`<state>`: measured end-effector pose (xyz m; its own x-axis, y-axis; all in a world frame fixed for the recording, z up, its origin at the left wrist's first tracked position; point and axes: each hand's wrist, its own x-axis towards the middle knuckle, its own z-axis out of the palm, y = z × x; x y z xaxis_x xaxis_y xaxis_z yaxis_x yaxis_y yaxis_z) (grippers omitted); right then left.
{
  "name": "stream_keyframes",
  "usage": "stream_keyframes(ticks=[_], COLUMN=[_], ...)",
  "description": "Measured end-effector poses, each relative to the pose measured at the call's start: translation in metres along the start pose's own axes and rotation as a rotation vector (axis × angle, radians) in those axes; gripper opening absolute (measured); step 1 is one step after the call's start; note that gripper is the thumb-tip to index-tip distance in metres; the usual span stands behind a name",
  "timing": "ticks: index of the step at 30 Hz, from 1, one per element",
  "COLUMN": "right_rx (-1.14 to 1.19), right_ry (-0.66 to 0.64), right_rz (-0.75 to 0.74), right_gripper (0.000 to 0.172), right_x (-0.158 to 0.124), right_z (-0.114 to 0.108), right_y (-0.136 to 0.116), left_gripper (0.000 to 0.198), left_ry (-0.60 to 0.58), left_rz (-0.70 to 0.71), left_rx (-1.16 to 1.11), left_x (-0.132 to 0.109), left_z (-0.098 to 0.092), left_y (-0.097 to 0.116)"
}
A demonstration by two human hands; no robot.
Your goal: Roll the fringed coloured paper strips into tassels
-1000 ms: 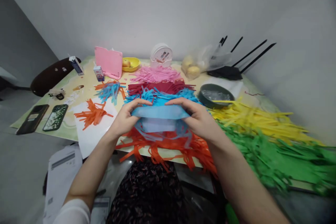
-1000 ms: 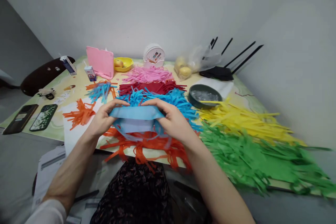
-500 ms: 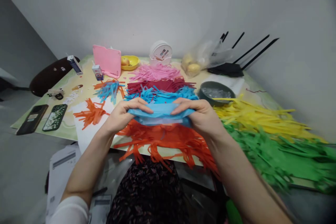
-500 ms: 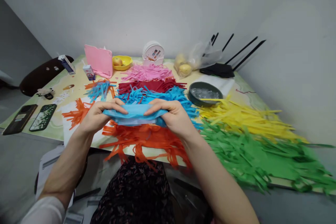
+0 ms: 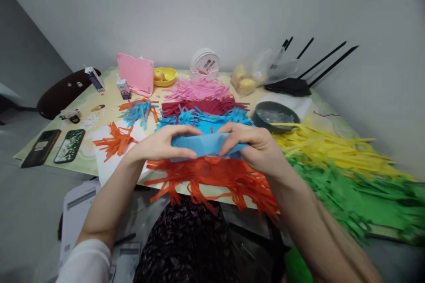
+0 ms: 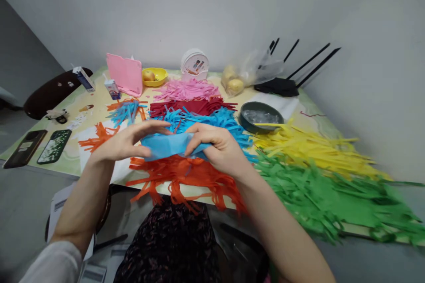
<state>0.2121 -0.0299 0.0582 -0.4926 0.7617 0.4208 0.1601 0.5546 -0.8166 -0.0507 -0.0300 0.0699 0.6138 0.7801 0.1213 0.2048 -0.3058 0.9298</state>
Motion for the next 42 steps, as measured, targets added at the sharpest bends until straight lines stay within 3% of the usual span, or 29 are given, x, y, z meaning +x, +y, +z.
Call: stream_keyframes(ticks=[2,6,9,11,12,15,17,21,25,30,38,42], right_rx=[-0.052,-0.184,-0.170,-0.131,-0.133,-0.221,-0.253,-0.158,0.013,0.203,0.165,-0.022], right_ry=[-0.057,-0.262,-0.368,-0.306,-0.270,-0.271,-0.252,-0.075,0.079,0.123,0.111,0.148], right_rz=[-0.042,-0.077,0.008,0.095,0.135,0.226,0.246,0.264,0.255,0.183,0.110,0.115], right_gripper=[0.035,0.041,0.045,0.063,0.059,0.023,0.025,0.022,0.014,0.013,0.017,0.015], right_x=[0.001,-0.002,-0.005,-0.005,-0.005,-0.002,-0.002,-0.010,-0.019,-0.026,-0.025,-0.026], right_z=[-0.002,-0.019,-0.032,-0.032,-0.028,-0.011,-0.001,0.011,0.016,0.020,0.019,0.022], right_y=[-0.003,-0.003,-0.002,0.001,0.003,0.008,0.010,0.009,0.009,0.019,0.018,0.014], left_gripper=[0.032,0.031,0.029,0.031,0.031,0.029,0.027,0.020,0.021,0.014,0.015,0.022], left_ry=[-0.020,-0.073,-0.056,-0.061,-0.070,-0.052,-0.018,0.079,0.231,0.296,0.224,0.371], left_rz=[-0.112,-0.213,-0.211,-0.184,-0.172,-0.157,-0.166,-0.237,-0.158,-0.085,0.044,-0.002], left_rx=[0.097,0.084,0.148,0.200,0.221,0.258,0.255,0.066,-0.186,-0.306,-0.063,0.133], left_x=[0.009,0.013,0.012,0.013,0.013,0.014,0.012,0.005,-0.003,-0.008,-0.010,-0.011], left_z=[0.008,0.017,0.018,0.019,0.020,0.023,0.024,0.028,0.036,0.043,0.038,0.045], left_y=[-0.001,-0.002,-0.002,-0.003,-0.004,-0.005,-0.004,-0.006,-0.014,-0.025,-0.019,-0.018])
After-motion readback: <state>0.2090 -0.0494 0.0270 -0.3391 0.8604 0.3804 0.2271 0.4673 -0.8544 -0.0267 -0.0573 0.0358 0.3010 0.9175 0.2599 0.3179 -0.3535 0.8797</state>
